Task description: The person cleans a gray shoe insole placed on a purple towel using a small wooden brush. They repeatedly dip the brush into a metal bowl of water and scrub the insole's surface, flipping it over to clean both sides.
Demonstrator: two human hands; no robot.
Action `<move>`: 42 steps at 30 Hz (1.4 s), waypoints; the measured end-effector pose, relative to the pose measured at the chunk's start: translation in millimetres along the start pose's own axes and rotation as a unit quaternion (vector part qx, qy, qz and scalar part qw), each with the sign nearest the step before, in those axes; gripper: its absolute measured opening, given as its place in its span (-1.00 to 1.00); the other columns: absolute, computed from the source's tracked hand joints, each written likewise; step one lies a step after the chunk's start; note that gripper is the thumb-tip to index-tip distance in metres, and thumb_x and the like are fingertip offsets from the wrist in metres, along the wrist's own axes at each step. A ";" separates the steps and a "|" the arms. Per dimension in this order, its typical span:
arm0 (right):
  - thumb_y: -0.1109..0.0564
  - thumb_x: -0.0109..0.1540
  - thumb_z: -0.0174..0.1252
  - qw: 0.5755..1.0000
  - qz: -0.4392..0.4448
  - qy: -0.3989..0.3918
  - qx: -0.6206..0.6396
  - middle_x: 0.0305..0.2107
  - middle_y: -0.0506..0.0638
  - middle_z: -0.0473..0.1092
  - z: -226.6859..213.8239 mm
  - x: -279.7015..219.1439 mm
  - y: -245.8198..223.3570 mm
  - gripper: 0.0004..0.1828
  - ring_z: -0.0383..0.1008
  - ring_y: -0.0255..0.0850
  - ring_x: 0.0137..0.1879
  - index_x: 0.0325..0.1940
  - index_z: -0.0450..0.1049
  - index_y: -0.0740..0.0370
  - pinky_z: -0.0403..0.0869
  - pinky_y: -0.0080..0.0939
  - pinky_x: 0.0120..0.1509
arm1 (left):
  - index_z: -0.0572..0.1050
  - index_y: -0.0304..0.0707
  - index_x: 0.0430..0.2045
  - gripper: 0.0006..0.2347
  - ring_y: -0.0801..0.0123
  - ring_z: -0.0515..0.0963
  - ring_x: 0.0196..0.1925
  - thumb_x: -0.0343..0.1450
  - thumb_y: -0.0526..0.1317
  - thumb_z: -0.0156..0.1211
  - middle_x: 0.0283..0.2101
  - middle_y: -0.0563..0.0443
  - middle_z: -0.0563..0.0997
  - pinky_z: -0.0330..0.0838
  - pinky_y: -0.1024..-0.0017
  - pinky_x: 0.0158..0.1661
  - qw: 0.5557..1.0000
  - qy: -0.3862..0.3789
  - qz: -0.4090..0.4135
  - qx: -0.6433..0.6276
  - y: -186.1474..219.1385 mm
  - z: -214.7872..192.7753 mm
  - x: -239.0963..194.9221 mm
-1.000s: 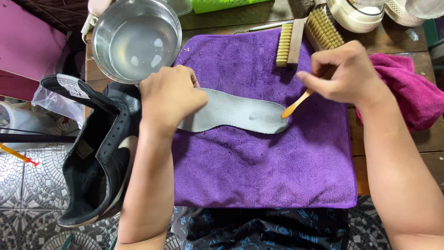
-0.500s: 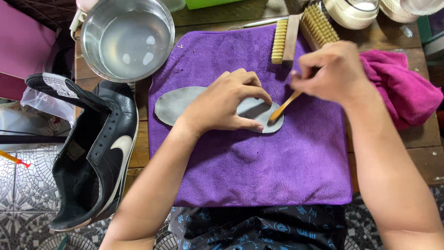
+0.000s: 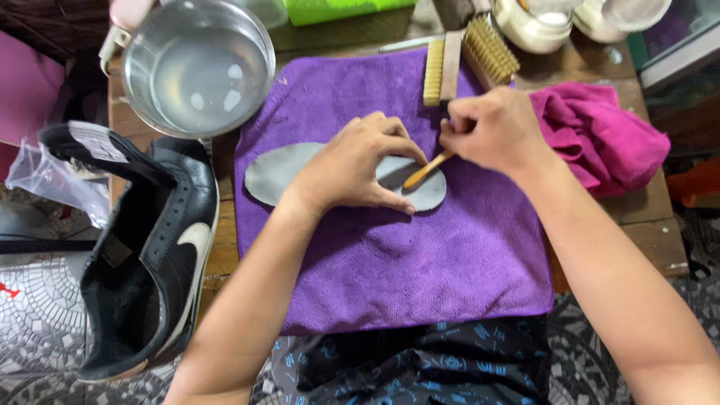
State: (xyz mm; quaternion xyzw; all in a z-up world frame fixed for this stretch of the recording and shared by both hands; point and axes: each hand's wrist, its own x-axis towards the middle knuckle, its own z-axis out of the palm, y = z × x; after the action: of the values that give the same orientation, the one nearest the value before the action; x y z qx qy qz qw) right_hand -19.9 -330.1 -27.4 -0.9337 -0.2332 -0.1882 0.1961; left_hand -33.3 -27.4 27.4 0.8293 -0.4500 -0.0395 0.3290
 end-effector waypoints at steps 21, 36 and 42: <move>0.02 0.30 0.48 0.994 0.071 0.037 -0.073 -0.70 0.07 0.33 -34.6 -46.5 -26.5 -0.53 0.56 0.18 -0.40 -0.53 0.33 0.01 0.43 0.00 -0.25 | 0.73 0.27 -0.07 -0.34 0.14 0.63 0.05 -0.04 0.29 0.79 -0.12 0.14 0.65 0.45 0.15 0.02 1.000 -0.003 -0.026 0.002 -7.3 3.5 -1.9; 0.04 0.47 0.51 0.985 0.109 0.029 -0.128 -0.65 -0.04 0.39 -44.7 -87.6 -44.0 -0.45 0.33 -0.12 -0.57 -0.49 0.36 0.10 0.31 0.08 -0.38 | 0.71 0.27 -0.03 -0.38 0.12 0.57 0.06 0.07 0.34 0.72 -0.05 0.12 0.62 0.36 0.11 0.05 1.000 -0.018 0.002 0.002 -8.6 5.2 -3.1; 0.07 0.47 0.49 0.989 0.059 0.048 -0.129 -0.69 0.00 0.25 -37.7 -97.5 -53.7 -0.39 0.36 0.05 -0.55 -0.50 0.24 0.05 0.24 0.10 -0.38 | 0.72 0.27 -0.04 -0.39 0.12 0.58 0.04 0.09 0.36 0.69 -0.04 0.12 0.65 0.39 0.10 0.03 1.000 -0.014 0.014 0.006 -10.2 6.9 -2.7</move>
State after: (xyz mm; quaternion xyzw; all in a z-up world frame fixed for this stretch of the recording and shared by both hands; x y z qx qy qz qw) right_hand -137.1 -338.7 -23.5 -0.9531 -0.1415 -0.2496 0.0963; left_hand -30.1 -24.9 15.4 0.8242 -0.4661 -0.0437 0.3186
